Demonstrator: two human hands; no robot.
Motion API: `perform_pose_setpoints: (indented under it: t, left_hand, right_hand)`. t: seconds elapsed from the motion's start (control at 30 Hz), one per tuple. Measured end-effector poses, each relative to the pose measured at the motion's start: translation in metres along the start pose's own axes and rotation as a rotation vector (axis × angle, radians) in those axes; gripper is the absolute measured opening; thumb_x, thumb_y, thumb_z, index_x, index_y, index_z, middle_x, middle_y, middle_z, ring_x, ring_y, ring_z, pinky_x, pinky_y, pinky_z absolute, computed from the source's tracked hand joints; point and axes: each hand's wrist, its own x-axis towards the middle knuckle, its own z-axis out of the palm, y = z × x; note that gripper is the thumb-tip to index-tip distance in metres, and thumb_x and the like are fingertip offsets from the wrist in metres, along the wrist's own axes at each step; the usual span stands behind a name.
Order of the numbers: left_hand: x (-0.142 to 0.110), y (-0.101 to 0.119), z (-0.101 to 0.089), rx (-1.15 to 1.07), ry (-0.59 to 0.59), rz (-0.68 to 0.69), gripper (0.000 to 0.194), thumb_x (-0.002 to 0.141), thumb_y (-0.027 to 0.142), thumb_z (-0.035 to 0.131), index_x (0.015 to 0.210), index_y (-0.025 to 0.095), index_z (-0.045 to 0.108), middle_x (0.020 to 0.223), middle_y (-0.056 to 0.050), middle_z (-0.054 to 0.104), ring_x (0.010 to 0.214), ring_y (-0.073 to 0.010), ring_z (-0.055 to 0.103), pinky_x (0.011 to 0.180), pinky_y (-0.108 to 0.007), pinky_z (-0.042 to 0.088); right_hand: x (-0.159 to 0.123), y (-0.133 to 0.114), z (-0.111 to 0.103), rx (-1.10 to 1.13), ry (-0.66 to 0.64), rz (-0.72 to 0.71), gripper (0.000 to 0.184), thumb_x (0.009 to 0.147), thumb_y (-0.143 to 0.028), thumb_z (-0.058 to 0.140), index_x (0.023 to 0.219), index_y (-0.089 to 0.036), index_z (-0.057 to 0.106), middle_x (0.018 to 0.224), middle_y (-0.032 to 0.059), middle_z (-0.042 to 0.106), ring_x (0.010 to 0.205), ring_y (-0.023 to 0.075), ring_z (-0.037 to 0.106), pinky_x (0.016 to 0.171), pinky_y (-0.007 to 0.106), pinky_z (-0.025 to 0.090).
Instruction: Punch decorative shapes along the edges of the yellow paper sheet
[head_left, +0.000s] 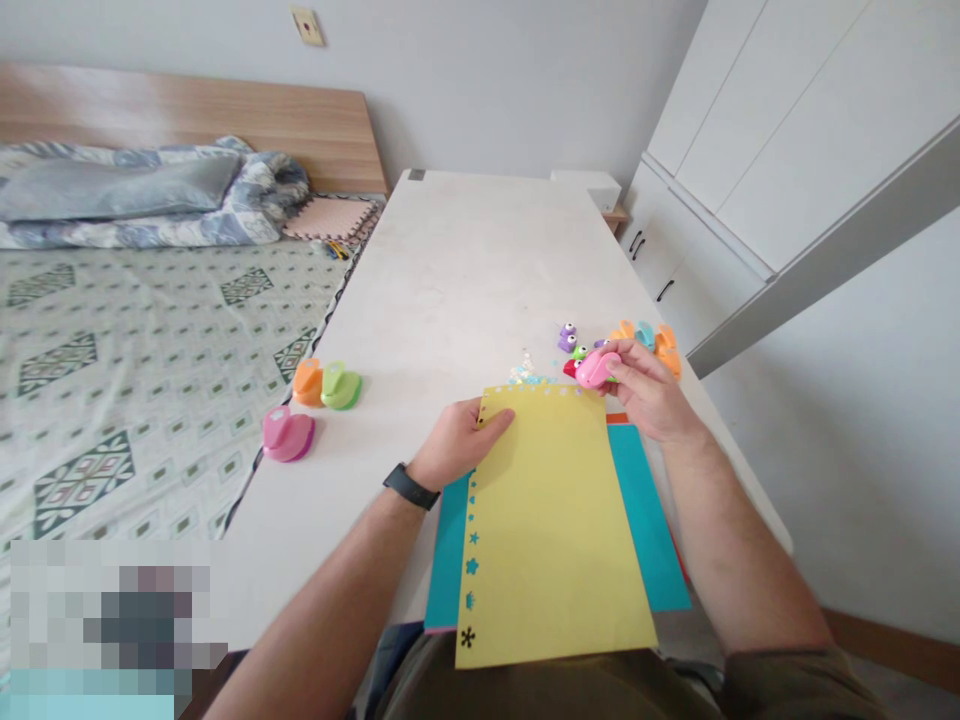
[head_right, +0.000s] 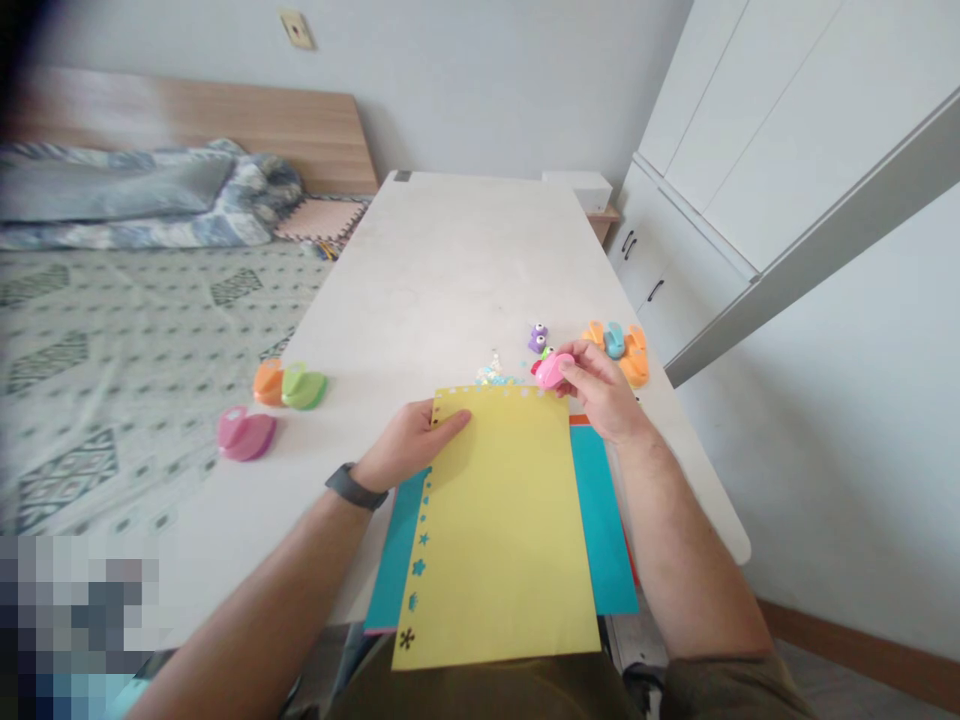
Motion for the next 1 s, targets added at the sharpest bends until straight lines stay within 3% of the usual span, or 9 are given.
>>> perform_pose_setpoints:
  t: [0.27,0.4,0.5,0.63,1.0]
  left_hand:
    - [0.001,-0.006,-0.001,0.006,-0.090,0.017,0.049,0.092,0.064,0.060,0.101,0.018,0.075,0.098,-0.007,0.080,0.087,-0.0283,0.076,0.067,-0.032,0.058]
    - [0.002,-0.007,-0.002,0.013,-0.093,0.026,0.047,0.093,0.062,0.060,0.103,0.018,0.074,0.100,-0.007,0.080,0.089,-0.0291,0.076,0.069,-0.032,0.058]
    - [0.001,-0.007,-0.002,-0.001,-0.080,0.026,0.048,0.092,0.062,0.062,0.103,0.018,0.075,0.099,-0.008,0.080,0.088,-0.0294,0.076,0.068,-0.033,0.059]
    - [0.001,-0.006,-0.002,-0.017,-0.082,0.029,0.048,0.093,0.062,0.061,0.105,0.018,0.075,0.102,-0.008,0.080,0.090,-0.0298,0.076,0.070,-0.034,0.060]
    - [0.000,-0.006,-0.003,-0.006,-0.092,0.055,0.046,0.096,0.061,0.058,0.109,0.019,0.073,0.105,-0.008,0.080,0.094,-0.0298,0.077,0.074,-0.035,0.061]
  right_hand:
    - [0.004,0.004,-0.003,-0.009,0.033,-0.020,0.033,0.083,-0.039,0.086,0.108,-0.028,0.068,0.101,0.0015,0.072,0.087,0.0183,0.069,0.070,0.031,0.056]
    - [0.005,0.005,-0.011,-0.046,0.069,-0.042,0.042,0.077,-0.034,0.092,0.112,-0.029,0.070,0.108,0.0023,0.072,0.099,0.0215,0.069,0.086,0.037,0.058]
    - [0.005,0.004,-0.017,-0.108,0.066,-0.035,0.038,0.082,-0.038,0.087,0.116,-0.027,0.072,0.114,0.0053,0.073,0.105,0.0247,0.070,0.099,0.044,0.056]
    - [0.004,0.003,-0.020,-0.123,0.059,-0.037,0.033,0.088,-0.040,0.081,0.117,-0.028,0.073,0.114,0.0059,0.073,0.104,0.0257,0.070,0.102,0.048,0.054]
    - [0.003,0.003,-0.026,-0.164,-0.005,-0.085,0.034,0.088,-0.038,0.079,0.120,-0.028,0.071,0.120,0.0062,0.069,0.111,0.0257,0.066,0.104,0.044,0.052]
